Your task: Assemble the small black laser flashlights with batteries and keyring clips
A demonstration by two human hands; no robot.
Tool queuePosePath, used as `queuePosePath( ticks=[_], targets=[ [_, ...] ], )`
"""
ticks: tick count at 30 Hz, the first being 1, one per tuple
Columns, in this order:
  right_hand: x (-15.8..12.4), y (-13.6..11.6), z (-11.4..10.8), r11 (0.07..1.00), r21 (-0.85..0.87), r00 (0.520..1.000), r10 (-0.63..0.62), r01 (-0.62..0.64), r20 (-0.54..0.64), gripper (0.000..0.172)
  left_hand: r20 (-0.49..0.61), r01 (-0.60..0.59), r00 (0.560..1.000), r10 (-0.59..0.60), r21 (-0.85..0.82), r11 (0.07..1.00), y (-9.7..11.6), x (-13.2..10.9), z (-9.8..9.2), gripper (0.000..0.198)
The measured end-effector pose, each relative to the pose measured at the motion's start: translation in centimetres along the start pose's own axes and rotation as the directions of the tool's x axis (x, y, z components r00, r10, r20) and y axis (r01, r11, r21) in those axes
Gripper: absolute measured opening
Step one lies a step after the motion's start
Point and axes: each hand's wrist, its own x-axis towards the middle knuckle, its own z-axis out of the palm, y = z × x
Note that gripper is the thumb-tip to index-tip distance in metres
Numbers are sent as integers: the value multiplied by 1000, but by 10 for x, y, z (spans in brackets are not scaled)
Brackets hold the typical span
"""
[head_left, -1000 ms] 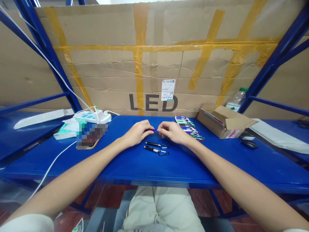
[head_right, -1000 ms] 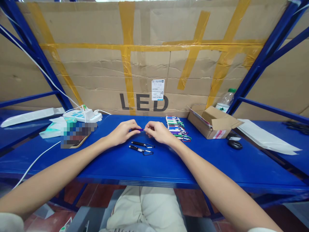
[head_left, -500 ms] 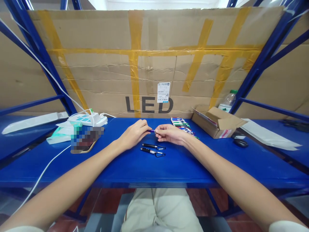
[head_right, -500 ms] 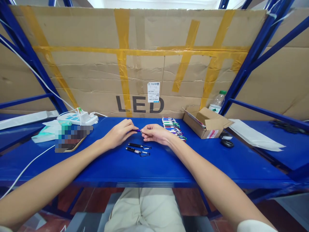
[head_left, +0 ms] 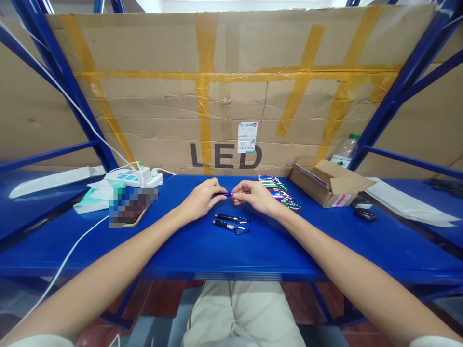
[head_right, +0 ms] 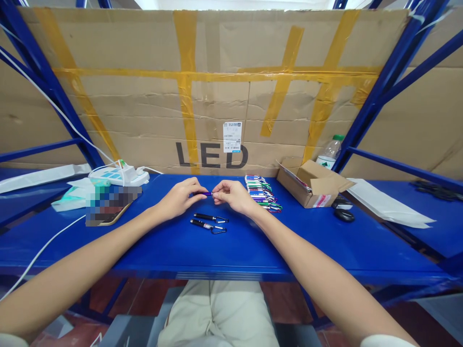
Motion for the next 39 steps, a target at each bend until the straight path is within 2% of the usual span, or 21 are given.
queuePosePath(
  ticks=[4,6,12,17,20,23,25,26,27,28,29,30,31,33,36,39],
  targets=[
    [-1,-1,-2,985,-156,997,-73,69,-21,32,-6,9,1000,-9,-31,999,2,0,2,25],
    [-2,-2,-2,985,-163,999,-52,50,-6,32,-9,-17,1000,17,-5,1000,4,-1,3,25],
    [-3,-8,-3,982,48,983,178,-181,54,35,15,-141,990,141,164,976,10,-4,0,30],
    [-6,-14,-3,939,187,958,282,-287,55,32,18,-194,980,198,290,937,13,-3,-3,36],
    [-6,-16,-5,918,219,943,324,-332,71,35,22,-204,978,209,326,923,15,-3,-3,39],
    [-4,-14,-8,938,164,950,291,-307,112,40,9,-174,984,179,274,946,15,-2,-1,38],
    [-2,-12,-12,979,12,976,204,-206,74,38,-21,-123,992,128,177,977,12,-1,1,35],
    [0,-10,-15,984,-127,992,127,-124,15,36,-37,-94,994,99,120,988,11,0,2,33],
    [1,-8,-18,949,-313,998,24,-38,-50,33,-50,-65,996,68,67,996,9,0,2,32],
    [2,-5,-20,859,-509,992,-101,46,-81,25,-49,-35,998,36,21,999,7,1,2,31],
    [3,-3,-23,736,-669,978,-198,103,-67,15,-43,-10,999,9,-12,1000,5,1,2,30],
    [4,0,-25,620,-775,971,-236,126,-31,11,-34,14,999,-15,-33,999,3,1,1,29],
    [4,2,-27,526,-841,971,-238,130,2,15,-22,34,999,-35,-44,998,2,2,0,28],
    [4,6,-29,403,-906,981,-187,131,59,19,-3,63,998,-63,-44,997,1,1,-1,28],
    [4,10,-29,332,-932,987,-113,144,112,11,25,88,996,-88,-33,996,0,1,-2,29],
    [2,11,-27,300,-942,987,-99,148,124,9,46,99,994,-98,-28,995,-1,1,-1,29]
  ],
)
